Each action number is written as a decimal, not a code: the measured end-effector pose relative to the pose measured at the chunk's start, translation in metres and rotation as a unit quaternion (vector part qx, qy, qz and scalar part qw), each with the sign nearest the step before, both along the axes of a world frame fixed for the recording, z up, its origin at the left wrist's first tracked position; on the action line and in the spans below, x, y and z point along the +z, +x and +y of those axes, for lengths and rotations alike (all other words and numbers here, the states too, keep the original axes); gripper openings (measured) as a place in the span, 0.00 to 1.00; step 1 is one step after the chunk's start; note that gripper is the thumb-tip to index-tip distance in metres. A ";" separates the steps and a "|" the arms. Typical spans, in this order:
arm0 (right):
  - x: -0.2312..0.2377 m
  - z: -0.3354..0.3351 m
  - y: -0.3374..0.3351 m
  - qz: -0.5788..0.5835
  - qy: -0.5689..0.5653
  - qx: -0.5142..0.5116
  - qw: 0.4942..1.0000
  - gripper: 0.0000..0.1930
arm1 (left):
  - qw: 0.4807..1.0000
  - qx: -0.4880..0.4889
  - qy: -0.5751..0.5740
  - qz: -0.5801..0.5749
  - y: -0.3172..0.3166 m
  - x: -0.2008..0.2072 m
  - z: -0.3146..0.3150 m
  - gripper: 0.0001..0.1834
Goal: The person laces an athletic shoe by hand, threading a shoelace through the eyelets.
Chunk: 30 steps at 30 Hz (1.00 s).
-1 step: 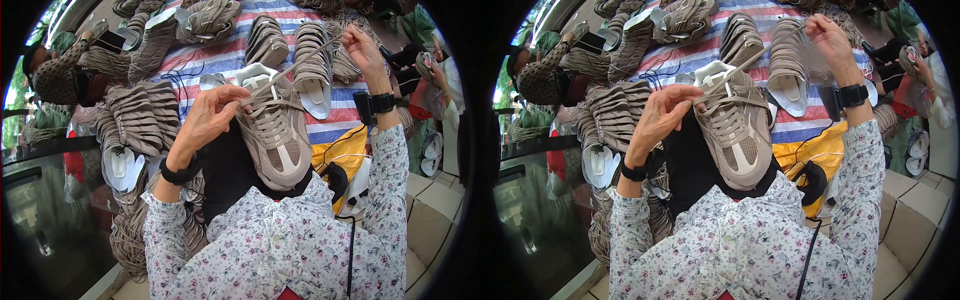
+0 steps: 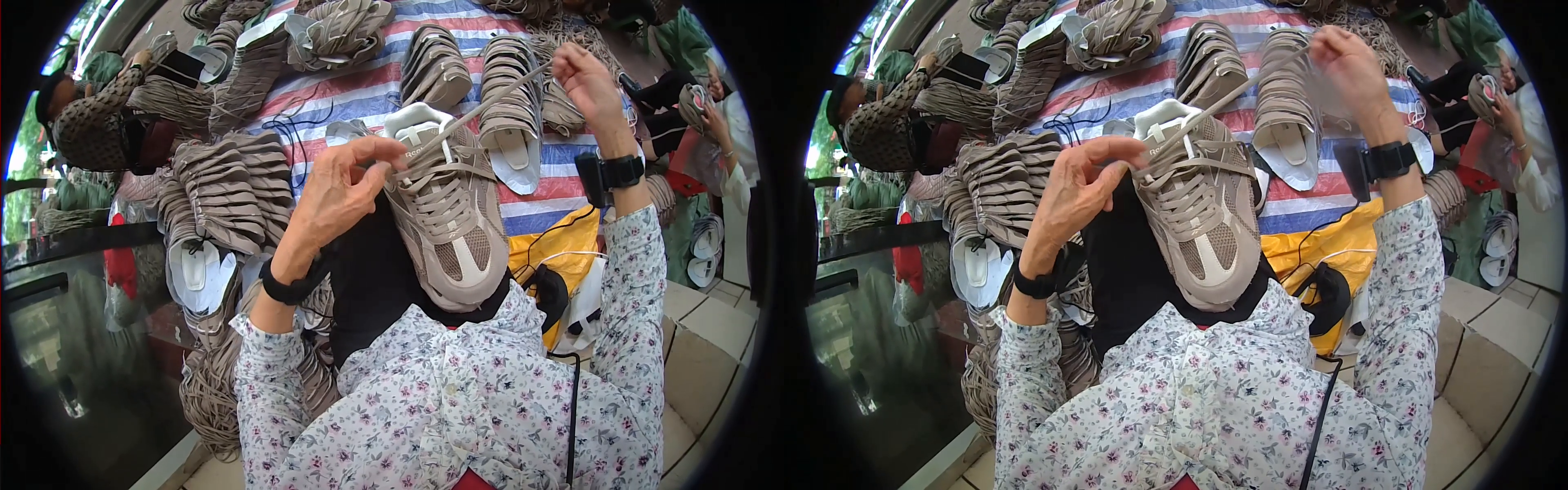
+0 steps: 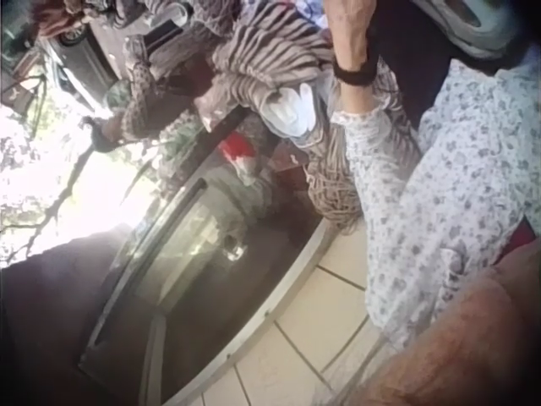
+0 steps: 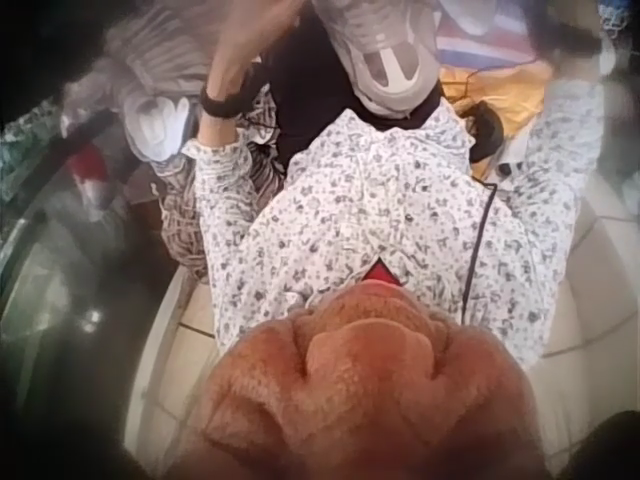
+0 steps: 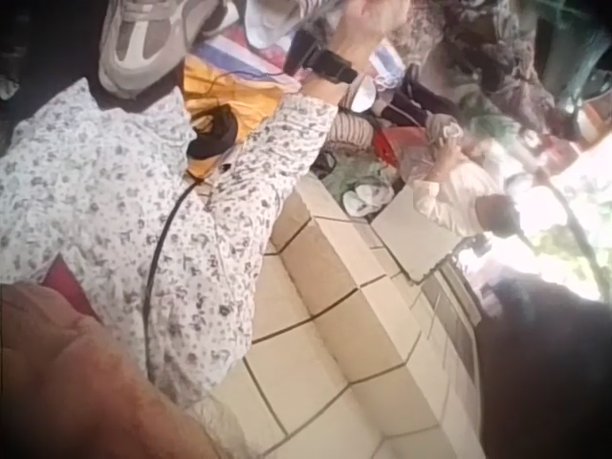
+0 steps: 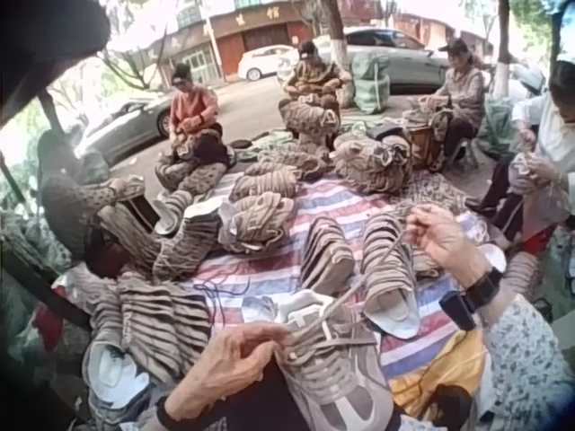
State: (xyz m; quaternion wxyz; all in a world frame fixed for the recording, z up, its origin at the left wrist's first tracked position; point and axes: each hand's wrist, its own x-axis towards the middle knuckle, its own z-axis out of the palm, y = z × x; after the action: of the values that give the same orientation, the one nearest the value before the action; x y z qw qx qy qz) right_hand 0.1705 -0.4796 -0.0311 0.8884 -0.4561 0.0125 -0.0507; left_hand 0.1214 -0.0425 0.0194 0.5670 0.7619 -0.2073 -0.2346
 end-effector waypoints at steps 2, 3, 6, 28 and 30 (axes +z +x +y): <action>0.017 0.060 -0.019 0.054 -0.153 -0.044 0.986 0.09 | 0.986 0.042 0.052 -0.152 0.000 0.001 0.004 0.13; 0.027 0.088 -0.033 0.105 -0.305 -0.092 0.942 0.11 | 0.986 0.043 0.053 -0.152 0.002 0.003 0.001 0.13; 0.022 0.122 -0.064 0.001 -0.359 0.013 0.933 0.11 | 0.970 0.003 0.076 -0.230 0.007 0.007 -0.021 0.09; 0.002 0.188 -0.103 0.081 -0.217 0.049 0.972 0.03 | 0.996 -0.053 0.068 -0.021 0.036 -0.020 -0.045 0.14; 0.001 0.186 -0.103 0.076 -0.227 0.066 0.969 0.04 | 0.996 -0.055 0.064 -0.021 0.035 -0.020 -0.045 0.14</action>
State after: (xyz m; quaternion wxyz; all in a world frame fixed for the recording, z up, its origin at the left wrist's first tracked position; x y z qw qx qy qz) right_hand 0.0679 -0.2936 -0.0297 0.7596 -0.6479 0.0376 0.0416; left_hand 0.1565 -0.0876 -0.0009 0.4991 0.7888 -0.2449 -0.2621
